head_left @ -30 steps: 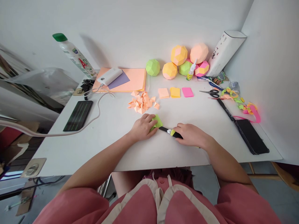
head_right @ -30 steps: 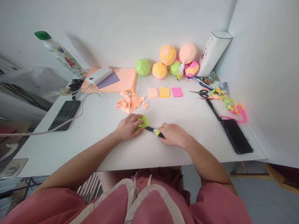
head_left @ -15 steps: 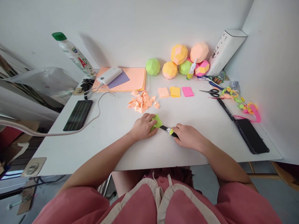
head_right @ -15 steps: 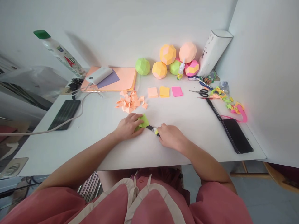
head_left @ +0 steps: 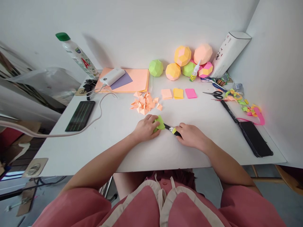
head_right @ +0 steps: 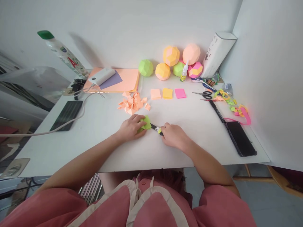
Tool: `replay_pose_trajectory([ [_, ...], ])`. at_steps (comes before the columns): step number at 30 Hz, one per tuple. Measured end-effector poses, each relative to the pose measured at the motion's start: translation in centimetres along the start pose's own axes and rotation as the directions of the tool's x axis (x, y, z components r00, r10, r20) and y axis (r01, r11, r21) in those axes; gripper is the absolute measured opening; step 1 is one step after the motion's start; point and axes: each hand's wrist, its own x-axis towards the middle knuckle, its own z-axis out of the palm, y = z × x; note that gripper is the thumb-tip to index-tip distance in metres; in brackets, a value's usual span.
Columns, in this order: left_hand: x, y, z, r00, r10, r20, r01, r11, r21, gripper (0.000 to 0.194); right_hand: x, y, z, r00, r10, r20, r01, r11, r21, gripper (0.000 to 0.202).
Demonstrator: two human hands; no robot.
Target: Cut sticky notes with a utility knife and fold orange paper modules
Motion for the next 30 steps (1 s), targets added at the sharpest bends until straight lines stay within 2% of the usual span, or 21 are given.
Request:
replay_pose_trajectory([
  [15,0.0,-0.1,0.2,0.999,0.031,-0.043,-0.03,0.999,0.025,0.025,0.6,0.1,-0.1,1.0,0.01,-0.013,-0.01,1.0,0.003,0.034],
  [21,0.0,-0.1,0.0,0.997,0.043,-0.059,-0.041,0.998,0.037,0.025,1.3,0.0,0.5,0.996,0.014,-0.085,-0.015,1.0,-0.011,0.033],
  [30,-0.1,-0.1,0.3,0.997,0.035,-0.065,-0.032,0.999,0.043,0.025,2.6,-0.3,0.8,0.993,0.026,-0.113,-0.026,1.0,0.005,0.034],
])
